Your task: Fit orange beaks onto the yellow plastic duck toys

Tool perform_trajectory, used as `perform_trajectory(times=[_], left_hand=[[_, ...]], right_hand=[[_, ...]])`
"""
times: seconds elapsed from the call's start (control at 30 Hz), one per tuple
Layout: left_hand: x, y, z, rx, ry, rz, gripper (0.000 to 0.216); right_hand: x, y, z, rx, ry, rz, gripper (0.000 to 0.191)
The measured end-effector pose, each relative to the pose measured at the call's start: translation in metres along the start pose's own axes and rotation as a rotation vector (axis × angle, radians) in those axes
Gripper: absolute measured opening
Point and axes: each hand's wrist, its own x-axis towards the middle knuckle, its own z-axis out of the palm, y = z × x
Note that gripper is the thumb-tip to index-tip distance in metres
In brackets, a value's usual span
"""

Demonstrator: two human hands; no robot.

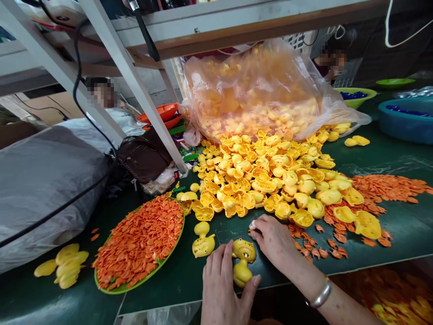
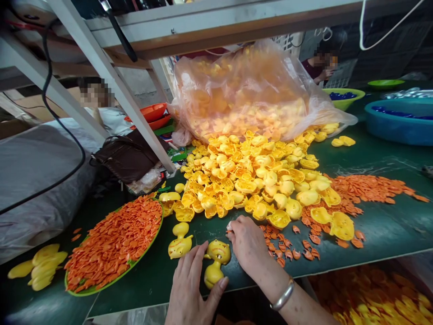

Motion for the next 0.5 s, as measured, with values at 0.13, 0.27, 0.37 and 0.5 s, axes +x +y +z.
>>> perform_trajectory(times=[0.13, 0.27, 0.37, 0.5], left_hand=[[0.001, 0.008, 0.0, -0.045, -0.021, -0.034, 0.061], [0.006, 0.016, -0.002, -0.077, -0.019, -0.058, 0.051], [0.008, 0.016, -0.002, -0.085, -0.047, -0.033, 0.05], [0.004, 0.01, 0.007, -0.122, -0.024, 0.033, 0.064]], right_hand=[[-0.006, 0.006, -0.001, 0.111, 0.023, 0.024, 0.011], [-0.022, 0.012, -0.005, 0.347, 0.04, 0.039, 0.015], [-0.037, 0.012, -0.009, 0.518, 0.041, 0.092, 0.017], [-0.051, 0.007, -0.013, 0.418, 0.09, 0.068, 0.017]])
